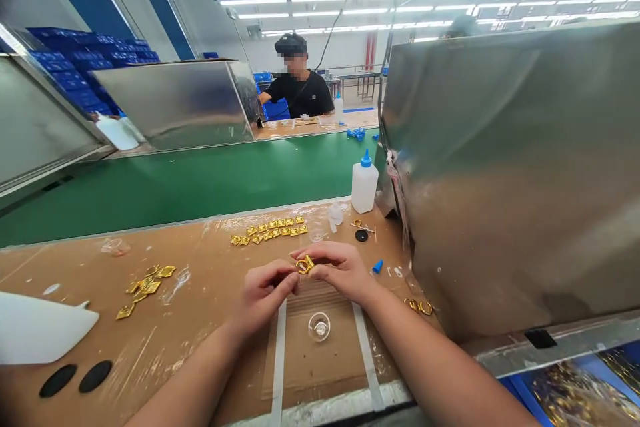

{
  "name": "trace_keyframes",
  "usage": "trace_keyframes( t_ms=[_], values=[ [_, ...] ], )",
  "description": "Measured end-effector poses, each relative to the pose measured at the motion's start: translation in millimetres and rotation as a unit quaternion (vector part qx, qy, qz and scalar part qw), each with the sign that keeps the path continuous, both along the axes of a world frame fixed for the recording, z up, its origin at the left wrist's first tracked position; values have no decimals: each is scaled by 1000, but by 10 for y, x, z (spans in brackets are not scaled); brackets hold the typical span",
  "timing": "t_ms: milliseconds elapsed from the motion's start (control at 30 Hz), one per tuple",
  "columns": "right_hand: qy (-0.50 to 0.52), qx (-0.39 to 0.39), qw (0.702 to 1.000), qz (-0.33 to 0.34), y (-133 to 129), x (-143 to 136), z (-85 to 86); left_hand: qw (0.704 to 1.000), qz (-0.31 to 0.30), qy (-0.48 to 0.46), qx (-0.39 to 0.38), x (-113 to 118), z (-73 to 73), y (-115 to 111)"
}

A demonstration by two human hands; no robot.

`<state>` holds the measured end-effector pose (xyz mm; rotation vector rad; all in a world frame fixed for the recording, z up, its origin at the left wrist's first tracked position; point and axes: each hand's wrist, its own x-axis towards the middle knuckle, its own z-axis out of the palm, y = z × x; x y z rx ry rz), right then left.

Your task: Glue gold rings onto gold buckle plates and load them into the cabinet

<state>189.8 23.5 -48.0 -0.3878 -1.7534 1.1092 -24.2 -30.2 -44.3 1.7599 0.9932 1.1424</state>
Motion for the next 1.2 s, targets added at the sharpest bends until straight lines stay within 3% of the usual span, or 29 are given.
trace_keyframes(
  t_ms=[33, 100, 200, 333, 500, 667, 967, 1200],
  values=[
    [8, -7, 1000, -5, -5, -3, 1, 994, 15, 43, 96, -20, 1, -18],
    [23, -16, 1000, -9, -19, -8, 11, 955, 30, 128, 265, -53, 1, -44],
    [39, -15, 999, -16, -42, -10, 37, 914, 30, 185, 359, -63, 5, -66],
    [49, 9, 998, -42, -62, -6, 68, 923, 32, 175, 341, -30, 27, -78],
    [50, 69, 994, -67, -68, -7, 70, 958, 33, 97, 267, 20, 63, -84],
    [34, 101, 989, -107, -63, -18, 58, 973, 55, 34, 223, 69, 68, -81],
    [2, 164, 971, -172, -28, -21, 27, 970, 97, 91, 205, 72, 78, -88],
    [-150, 256, 932, -207, 22, -65, -96, 953, 180, 130, 204, 42, -10, -86]
  ],
)
